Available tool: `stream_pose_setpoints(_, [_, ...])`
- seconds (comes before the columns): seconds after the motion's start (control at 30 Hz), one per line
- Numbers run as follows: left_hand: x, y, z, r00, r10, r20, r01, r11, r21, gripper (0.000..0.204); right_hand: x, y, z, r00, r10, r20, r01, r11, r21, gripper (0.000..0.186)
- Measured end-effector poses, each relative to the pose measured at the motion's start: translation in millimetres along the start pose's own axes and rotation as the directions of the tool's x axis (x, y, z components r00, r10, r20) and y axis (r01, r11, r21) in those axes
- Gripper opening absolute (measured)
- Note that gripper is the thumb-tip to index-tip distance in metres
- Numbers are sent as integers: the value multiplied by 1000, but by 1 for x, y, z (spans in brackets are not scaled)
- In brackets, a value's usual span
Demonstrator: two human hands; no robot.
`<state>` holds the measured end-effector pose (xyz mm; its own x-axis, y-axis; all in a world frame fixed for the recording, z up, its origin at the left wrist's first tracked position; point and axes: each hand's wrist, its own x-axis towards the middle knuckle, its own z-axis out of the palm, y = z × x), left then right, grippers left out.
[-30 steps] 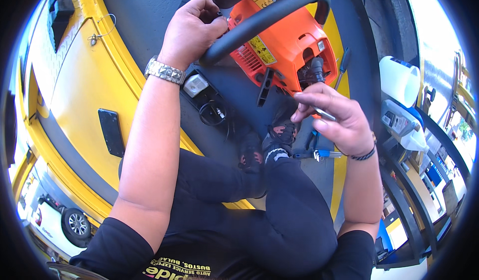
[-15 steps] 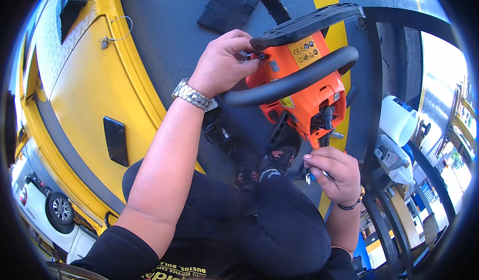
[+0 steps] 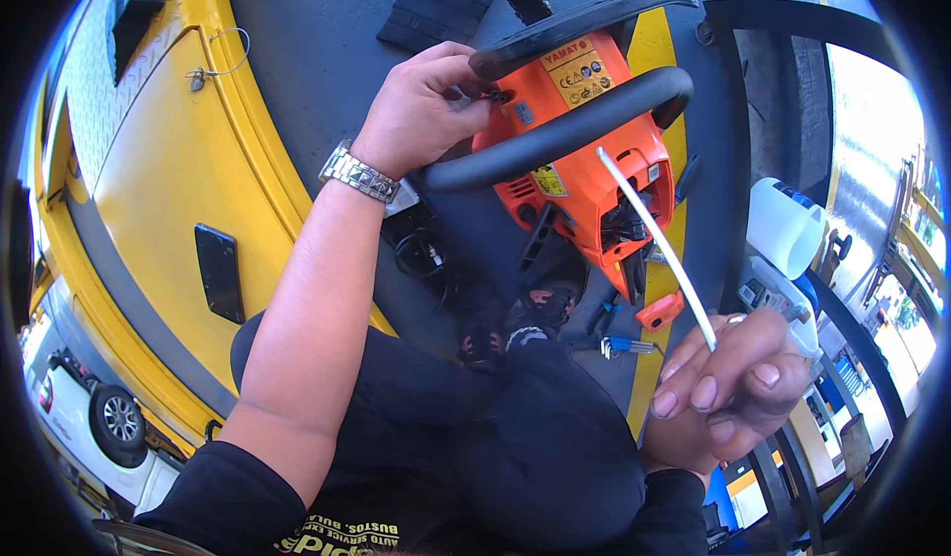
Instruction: The person is repairing a chainsaw. They use a screwdriver and an Allen key to adjust and tighten components inside the chainsaw's housing.
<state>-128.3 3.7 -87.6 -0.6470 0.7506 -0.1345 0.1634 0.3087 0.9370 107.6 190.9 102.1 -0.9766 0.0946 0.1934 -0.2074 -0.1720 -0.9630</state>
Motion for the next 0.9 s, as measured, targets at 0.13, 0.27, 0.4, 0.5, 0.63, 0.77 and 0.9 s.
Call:
stream_pose_setpoints(0.13, [-5,-1,-4,1000,-4,-9,4,1000,12,16,53,25,8,997,75,15,-74,995,-62,49])
stream_pose_setpoints(0.27, [-5,0,-5,1000,20,-17,-20,1000,-18,16,79,52,13,971,238,-31,-238,971,-5,47])
stream_pose_setpoints(0.4, [-5,1,-6,996,81,31,-82,995,63,28,84,65,17,951,298,-78,-300,954,-23,47])
stream_pose_setpoints(0.5, [-5,-1,-5,996,88,-4,-88,996,5,27,86,73,18,947,309,-90,-306,951,43,43])
stream_pose_setpoints(0.63, [-5,0,-5,999,48,17,-48,999,3,26,87,76,13,954,287,-88,-281,957,73,42])
stream_pose_setpoints(0.77, [-5,-1,-5,993,116,2,-116,989,91,25,88,79,17,946,277,-171,-276,961,28,38])
stream_pose_setpoints(0.9, [-5,-3,-7,979,202,4,-198,953,229,24,87,87,33,953,221,-209,-261,946,-190,32])
